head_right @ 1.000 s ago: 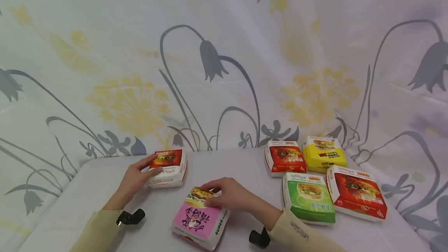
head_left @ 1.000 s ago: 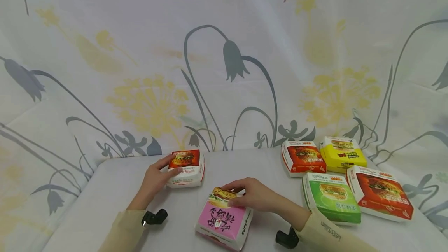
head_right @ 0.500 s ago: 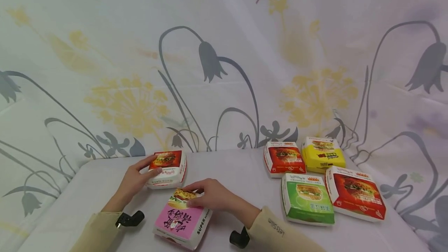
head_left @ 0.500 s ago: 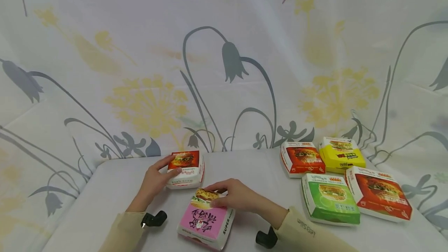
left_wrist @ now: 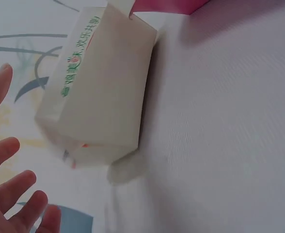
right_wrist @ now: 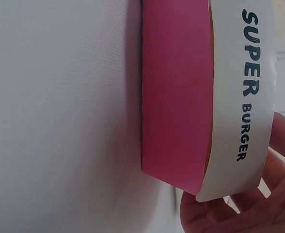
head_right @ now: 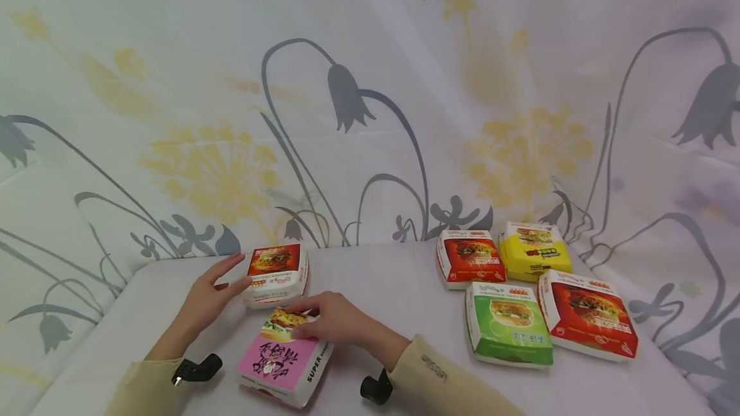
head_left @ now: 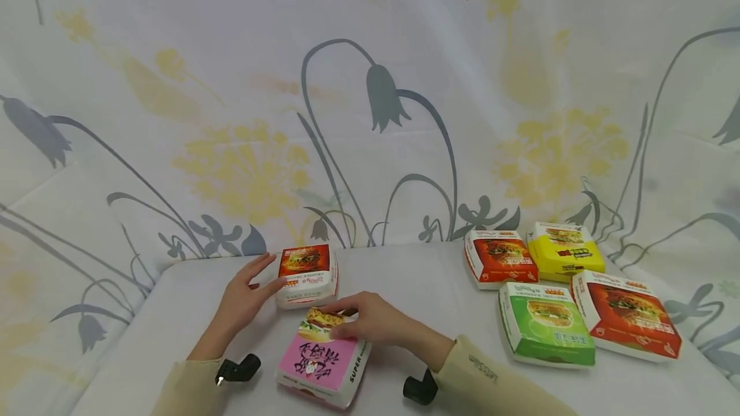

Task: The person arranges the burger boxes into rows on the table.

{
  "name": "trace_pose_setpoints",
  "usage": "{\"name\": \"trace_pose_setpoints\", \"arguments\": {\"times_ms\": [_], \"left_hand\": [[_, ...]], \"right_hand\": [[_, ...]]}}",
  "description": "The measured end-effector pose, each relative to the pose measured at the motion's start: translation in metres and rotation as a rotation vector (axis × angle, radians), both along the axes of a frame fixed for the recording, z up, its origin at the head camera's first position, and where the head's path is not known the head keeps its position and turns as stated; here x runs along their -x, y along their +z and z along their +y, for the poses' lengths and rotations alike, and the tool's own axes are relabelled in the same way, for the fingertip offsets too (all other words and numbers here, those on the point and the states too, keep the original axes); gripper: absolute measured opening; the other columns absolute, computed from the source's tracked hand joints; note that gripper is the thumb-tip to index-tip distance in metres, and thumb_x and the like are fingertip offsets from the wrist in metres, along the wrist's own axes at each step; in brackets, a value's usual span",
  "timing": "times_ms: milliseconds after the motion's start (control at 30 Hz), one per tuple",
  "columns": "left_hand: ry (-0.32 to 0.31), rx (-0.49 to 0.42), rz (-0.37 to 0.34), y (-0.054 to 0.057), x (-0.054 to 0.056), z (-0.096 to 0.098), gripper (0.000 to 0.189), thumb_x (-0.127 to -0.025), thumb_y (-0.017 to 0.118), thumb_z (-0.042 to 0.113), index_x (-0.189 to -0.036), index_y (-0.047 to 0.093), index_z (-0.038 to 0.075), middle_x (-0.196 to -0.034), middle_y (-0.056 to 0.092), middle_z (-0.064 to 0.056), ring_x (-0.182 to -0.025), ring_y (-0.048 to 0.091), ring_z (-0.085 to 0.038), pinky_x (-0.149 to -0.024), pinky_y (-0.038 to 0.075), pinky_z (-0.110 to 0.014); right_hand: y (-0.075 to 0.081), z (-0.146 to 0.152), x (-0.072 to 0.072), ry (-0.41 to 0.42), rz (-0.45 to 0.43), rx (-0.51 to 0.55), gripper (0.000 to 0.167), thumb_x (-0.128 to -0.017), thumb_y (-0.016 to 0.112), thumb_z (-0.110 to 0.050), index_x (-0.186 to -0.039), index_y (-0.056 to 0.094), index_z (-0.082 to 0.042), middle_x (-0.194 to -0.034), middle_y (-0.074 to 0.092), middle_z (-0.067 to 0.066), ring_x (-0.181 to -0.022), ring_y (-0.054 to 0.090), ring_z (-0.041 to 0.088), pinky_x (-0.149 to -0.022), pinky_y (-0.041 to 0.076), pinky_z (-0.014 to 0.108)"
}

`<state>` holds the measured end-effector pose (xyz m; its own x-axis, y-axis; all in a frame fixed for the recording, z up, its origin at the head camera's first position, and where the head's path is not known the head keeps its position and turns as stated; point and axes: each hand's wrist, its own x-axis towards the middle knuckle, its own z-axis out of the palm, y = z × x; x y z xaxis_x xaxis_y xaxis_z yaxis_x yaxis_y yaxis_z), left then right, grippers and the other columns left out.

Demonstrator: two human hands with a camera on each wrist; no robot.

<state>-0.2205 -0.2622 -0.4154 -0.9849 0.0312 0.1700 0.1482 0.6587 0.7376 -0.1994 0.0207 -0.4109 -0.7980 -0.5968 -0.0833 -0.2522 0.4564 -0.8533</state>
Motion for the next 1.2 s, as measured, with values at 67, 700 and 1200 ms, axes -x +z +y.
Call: {"name": "trace_pose_setpoints", "arguments": {"times_ms": [67,700,1200], "left_hand": [[0.010,0.031,0.063,0.002,-0.009,-0.005,0.062,-0.095,0.068,0.037,-0.145,0.050,0.005,-0.155,0.037,-0.017,-0.141,0.033,-0.039,-0.102,0.042,-0.057],[-0.187,-0.088,-0.385,-0.002,-0.086,0.018,0.061,-0.089,0.074,0.038,-0.141,0.055,0.011,-0.130,0.060,-0.008,-0.109,0.059,-0.024,-0.083,0.054,-0.039],[-0.115,-0.091,-0.332,-0.001,-0.088,0.026,0.057,-0.084,0.080,0.037,-0.131,0.065,0.009,-0.127,0.065,-0.012,-0.111,0.060,-0.027,-0.087,0.054,-0.049]], "right_hand": [[0.001,-0.002,0.000,0.003,-0.006,0.005,0.035,-0.088,0.077,-0.026,-0.123,0.073,-0.030,-0.114,0.067,-0.013,-0.098,0.057,0.008,-0.086,0.047,0.031],[0.005,-0.013,-0.005,-0.034,-0.005,-0.012,0.034,-0.086,0.079,-0.021,-0.120,0.074,-0.027,-0.112,0.067,-0.014,-0.093,0.056,0.006,-0.082,0.048,0.028],[0.002,-0.014,-0.017,-0.129,0.029,-0.018,0.035,-0.086,0.078,-0.028,-0.121,0.074,-0.023,-0.104,0.069,-0.010,-0.085,0.057,0.008,-0.070,0.048,0.027]]}}
